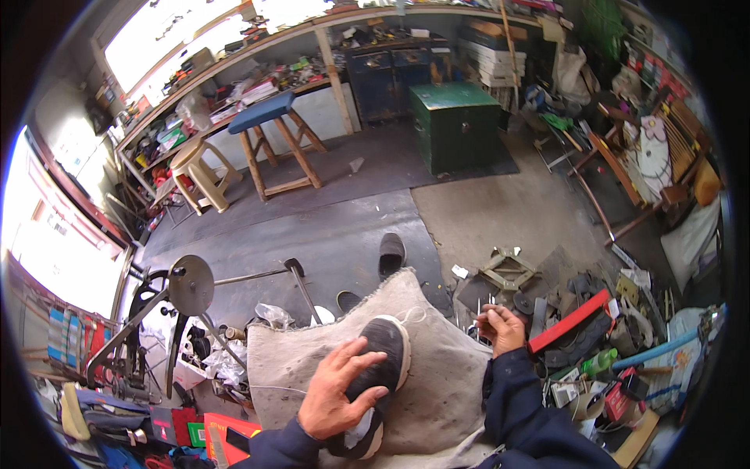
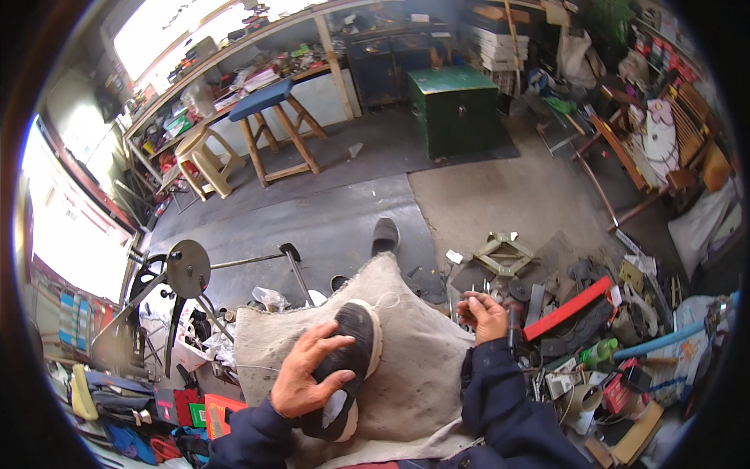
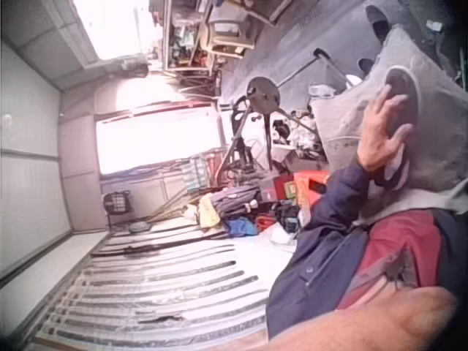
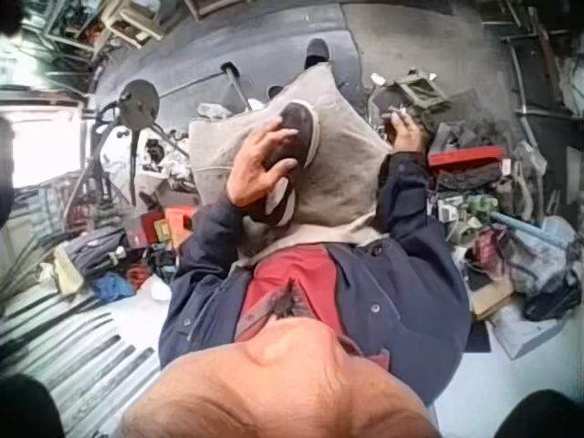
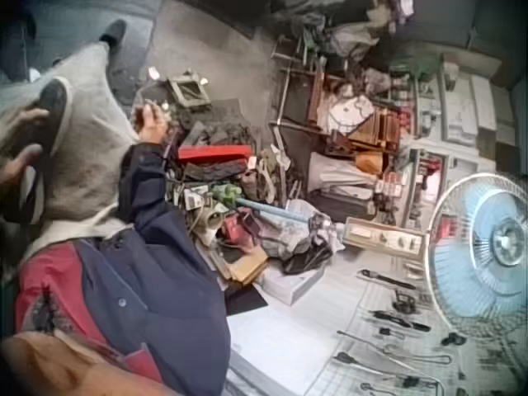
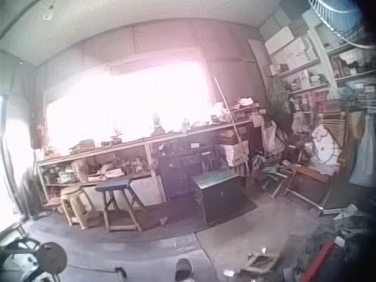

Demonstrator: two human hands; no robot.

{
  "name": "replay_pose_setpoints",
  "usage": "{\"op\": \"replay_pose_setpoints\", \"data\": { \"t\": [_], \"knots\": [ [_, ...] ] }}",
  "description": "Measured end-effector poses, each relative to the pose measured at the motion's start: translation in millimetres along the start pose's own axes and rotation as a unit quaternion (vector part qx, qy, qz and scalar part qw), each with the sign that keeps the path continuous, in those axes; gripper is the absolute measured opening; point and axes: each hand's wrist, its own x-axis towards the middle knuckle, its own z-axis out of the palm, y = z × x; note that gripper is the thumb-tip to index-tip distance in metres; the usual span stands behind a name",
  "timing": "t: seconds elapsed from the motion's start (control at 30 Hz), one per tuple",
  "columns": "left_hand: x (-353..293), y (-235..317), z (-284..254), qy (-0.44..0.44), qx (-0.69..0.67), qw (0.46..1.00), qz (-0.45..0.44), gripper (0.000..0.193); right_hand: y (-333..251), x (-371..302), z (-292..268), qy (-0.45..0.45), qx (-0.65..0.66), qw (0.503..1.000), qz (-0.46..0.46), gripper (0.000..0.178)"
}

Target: The person sits on the floor in a workshop and sews a slip-on shoe by hand. They use a needle and thread to stitch along the shoe's sole edge, repeatedly pulling the thread through the material.

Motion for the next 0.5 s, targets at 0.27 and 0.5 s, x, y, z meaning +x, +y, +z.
{"op": "replay_pose_setpoints", "data": {
  "t": [0.27, 0.5],
  "knots": [
    [37.3, 30.5, 8.8, 0.032, 0.129, 0.991, 0.02, 0.056, 146.3, -24.4, -86.6, -0.029, -0.35, 0.919, 0.179, 0.022],
    [37.3, 6.7, 44.1, 0.066, 0.178, 0.982, -0.021, 0.066, 212.4, -56.4, -109.1, -0.117, -0.471, 0.857, 0.172, 0.031]
  ]
}}
